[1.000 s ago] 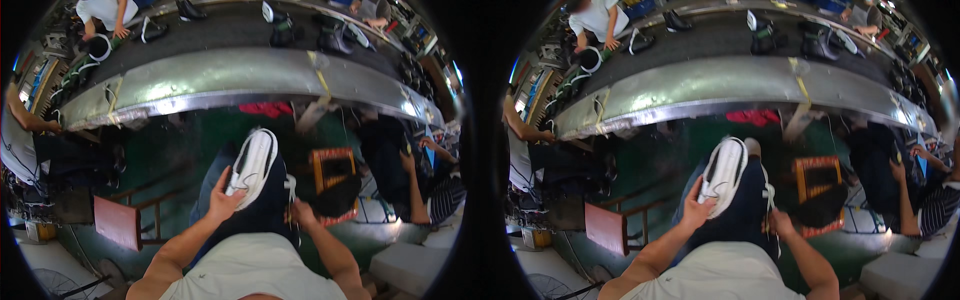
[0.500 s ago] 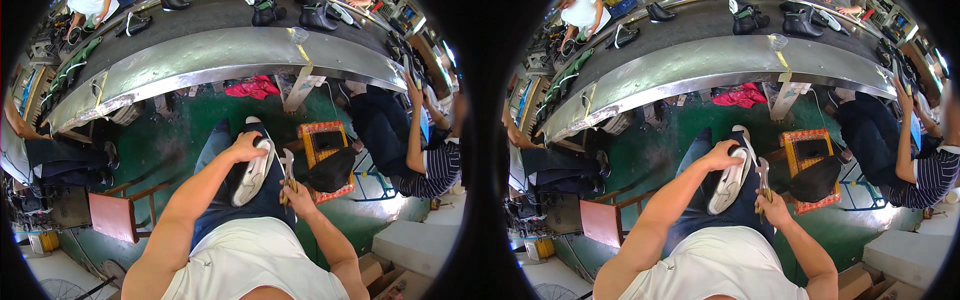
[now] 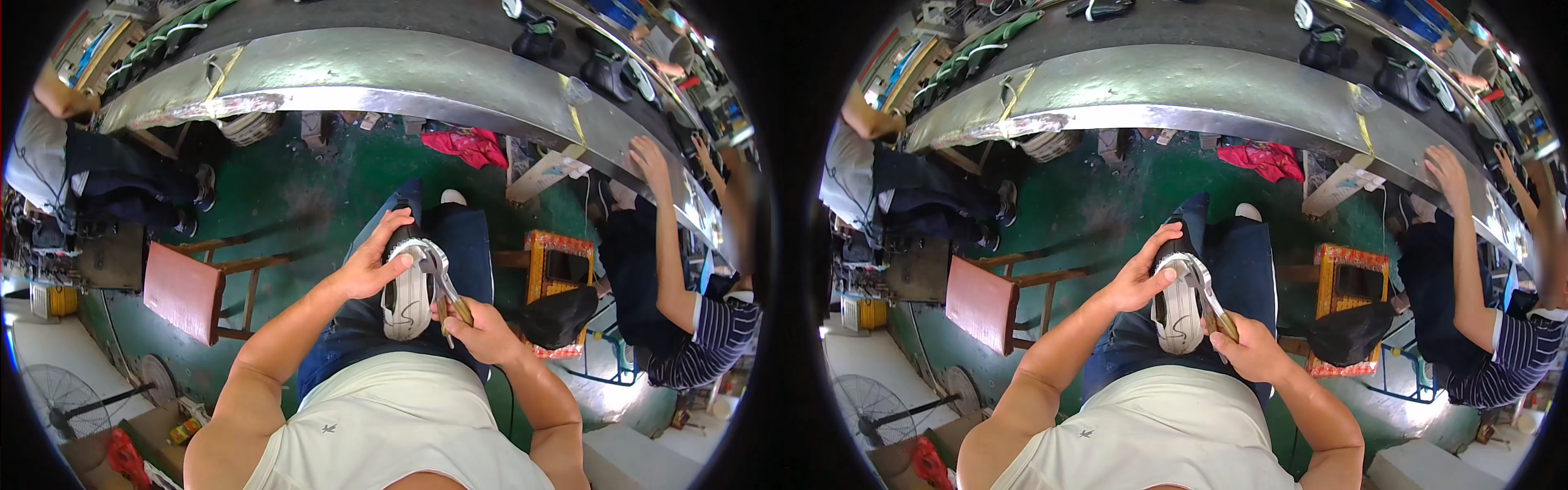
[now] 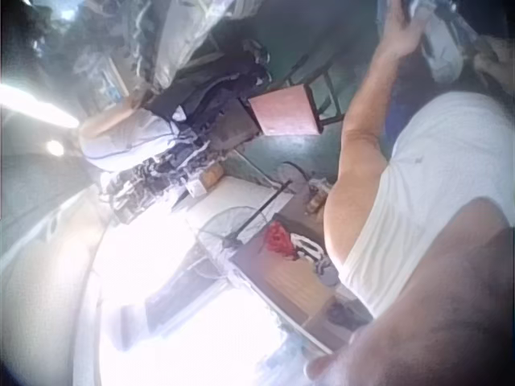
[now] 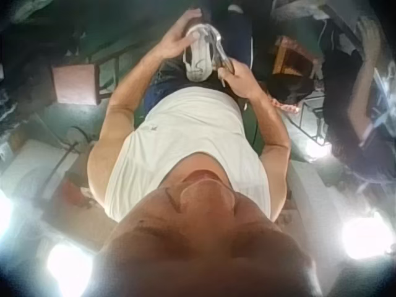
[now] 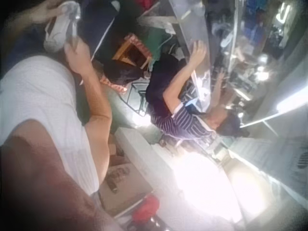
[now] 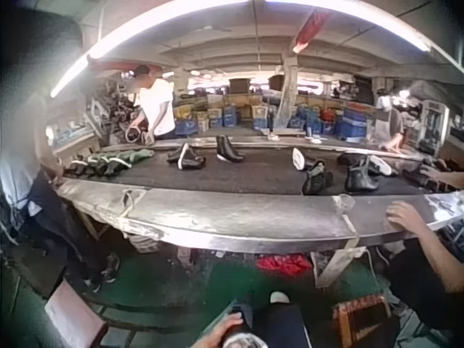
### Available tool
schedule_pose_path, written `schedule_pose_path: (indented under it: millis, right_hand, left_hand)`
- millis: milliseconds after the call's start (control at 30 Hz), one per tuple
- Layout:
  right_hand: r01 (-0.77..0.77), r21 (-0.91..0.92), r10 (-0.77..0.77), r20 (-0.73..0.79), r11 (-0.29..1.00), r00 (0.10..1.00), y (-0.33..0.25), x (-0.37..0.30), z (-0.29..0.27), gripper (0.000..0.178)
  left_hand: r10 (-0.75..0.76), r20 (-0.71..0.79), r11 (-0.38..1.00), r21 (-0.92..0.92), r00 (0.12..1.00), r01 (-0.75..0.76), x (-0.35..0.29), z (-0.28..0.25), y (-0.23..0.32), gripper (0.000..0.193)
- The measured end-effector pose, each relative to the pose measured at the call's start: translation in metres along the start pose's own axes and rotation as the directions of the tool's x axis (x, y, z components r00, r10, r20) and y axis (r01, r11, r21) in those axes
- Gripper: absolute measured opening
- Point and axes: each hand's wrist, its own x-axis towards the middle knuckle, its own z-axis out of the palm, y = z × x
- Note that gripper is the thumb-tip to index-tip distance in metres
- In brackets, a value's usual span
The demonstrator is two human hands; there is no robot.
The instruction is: Manually lasting shoes by pulling material over the last with pliers and securing it.
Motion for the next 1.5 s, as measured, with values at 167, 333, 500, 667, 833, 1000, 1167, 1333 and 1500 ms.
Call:
schedule_pose_path:
  millis: [167, 333, 500, 667, 833, 1000, 1167, 1333, 1500]
  right_hand:
    - [-0.098, -0.09, 0.105, 0.076, 0.991, 0.992, -0.027, 0.016, -0.009, 0.026]
    - [0.152, -0.436, -0.228, -0.127, 0.887, 0.965, 0.027, 0.034, 0.005, 0.025]
    - [0.159, -0.636, -0.325, -0.153, 0.755, 0.933, 0.018, 0.015, 0.015, 0.027]
    - [-0.031, -0.742, -0.181, -0.203, 0.67, 0.962, -0.012, -0.006, 0.019, 0.024]
    - [-0.095, -0.354, 0.122, 0.055, 0.931, 0.991, -0.027, -0.012, -0.019, 0.021]
    - [0.131, -0.285, -0.205, -0.249, 0.95, 0.947, -0.03, 0.0, 0.005, 0.028]
    - [0.006, -0.406, -0.13, -0.279, 0.914, 0.952, -0.007, 0.021, 0.003, 0.033]
    - [-0.003, -0.253, -0.136, -0.528, 0.967, 0.839, 0.052, 0.044, 0.028, 0.048]
    - [-0.037, -0.137, -0.043, -0.542, 0.99, 0.839, 0.104, 0.058, 0.043, 0.038]
  left_hand:
    - [-0.035, -0.052, 0.987, 0.157, 0.998, 0.042, -0.006, -0.012, 0.014, 0.056]
    - [0.009, -0.047, 0.99, 0.141, 0.999, -0.002, -0.008, -0.016, 0.007, 0.054]
    - [-0.036, 0.007, 0.995, 0.094, 0.999, 0.035, -0.012, -0.02, 0.007, 0.057]
    - [-0.183, -0.059, 0.981, -0.072, 0.981, 0.179, -0.008, 0.001, 0.02, 0.058]
    - [-0.117, -0.173, 0.987, 0.085, 0.978, 0.133, 0.0, 0.004, 0.01, 0.054]
    - [-0.113, -0.12, 0.986, 0.106, 0.986, 0.126, 0.006, 0.001, 0.009, 0.057]
    - [-0.112, -0.116, 0.945, 0.296, 0.987, 0.142, -0.011, 0.002, 0.004, 0.073]
    - [-0.343, -0.354, 0.909, 0.107, 0.87, 0.403, -0.059, 0.054, -0.006, 0.065]
    - [-0.373, -0.383, 0.923, -0.059, 0.845, 0.38, -0.061, 0.073, -0.021, 0.081]
